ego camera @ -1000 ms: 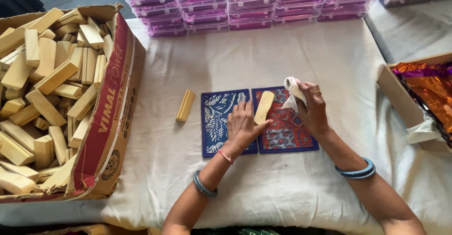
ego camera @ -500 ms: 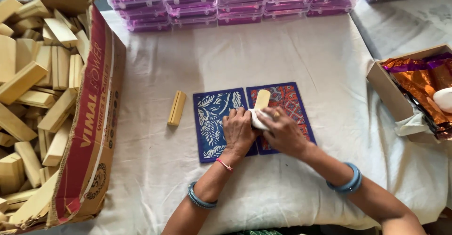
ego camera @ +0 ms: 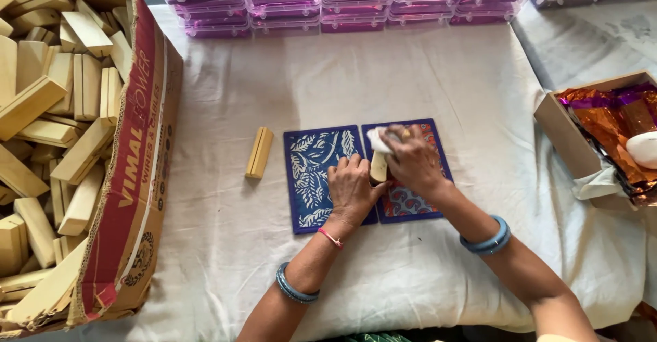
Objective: The person sits at a table and uses a white cloth to polish small rectangular wooden blocks. They pick up a block from a cardboard box, rub it thoroughly with the cloth, and place it on a patterned mat before repeating the process with another block.
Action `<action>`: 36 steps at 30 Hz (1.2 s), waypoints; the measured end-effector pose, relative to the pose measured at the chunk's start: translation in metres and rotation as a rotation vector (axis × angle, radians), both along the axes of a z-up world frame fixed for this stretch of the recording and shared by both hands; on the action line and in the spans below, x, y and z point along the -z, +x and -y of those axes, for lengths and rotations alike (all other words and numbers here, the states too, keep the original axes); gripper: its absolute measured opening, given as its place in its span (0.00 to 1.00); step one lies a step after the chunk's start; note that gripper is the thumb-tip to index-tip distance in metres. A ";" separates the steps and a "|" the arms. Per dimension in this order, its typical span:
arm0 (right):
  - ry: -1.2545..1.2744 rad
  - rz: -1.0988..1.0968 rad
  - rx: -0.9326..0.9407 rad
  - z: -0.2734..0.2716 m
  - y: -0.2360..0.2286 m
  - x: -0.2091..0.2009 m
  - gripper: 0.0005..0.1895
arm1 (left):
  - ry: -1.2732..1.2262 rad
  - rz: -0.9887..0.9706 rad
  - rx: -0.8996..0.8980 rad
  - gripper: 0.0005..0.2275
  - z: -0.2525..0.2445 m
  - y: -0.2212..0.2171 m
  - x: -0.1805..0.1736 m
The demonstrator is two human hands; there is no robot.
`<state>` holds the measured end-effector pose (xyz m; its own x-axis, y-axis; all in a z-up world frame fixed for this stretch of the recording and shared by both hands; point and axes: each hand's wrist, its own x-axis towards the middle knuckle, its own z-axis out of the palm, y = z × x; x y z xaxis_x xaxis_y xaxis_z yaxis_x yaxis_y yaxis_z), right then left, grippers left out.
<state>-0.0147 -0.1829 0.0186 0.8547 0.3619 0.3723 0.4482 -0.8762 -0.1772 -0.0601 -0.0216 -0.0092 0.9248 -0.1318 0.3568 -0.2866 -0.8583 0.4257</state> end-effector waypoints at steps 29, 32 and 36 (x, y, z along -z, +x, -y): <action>0.325 0.165 -0.016 0.002 -0.014 0.004 0.23 | -0.459 -0.108 0.043 0.17 -0.022 0.017 0.012; 0.295 0.165 -0.011 -0.005 -0.022 0.009 0.23 | -0.432 -0.081 0.045 0.14 -0.021 0.022 0.031; 0.354 0.166 -0.221 -0.030 -0.046 0.011 0.24 | -0.343 -0.104 0.013 0.11 -0.022 0.020 0.024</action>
<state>-0.0605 -0.1530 0.0080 0.6894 0.3541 0.6320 0.6653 -0.6546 -0.3590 -0.0401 0.0003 -0.0334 0.9574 -0.0326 0.2868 -0.2368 -0.6571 0.7157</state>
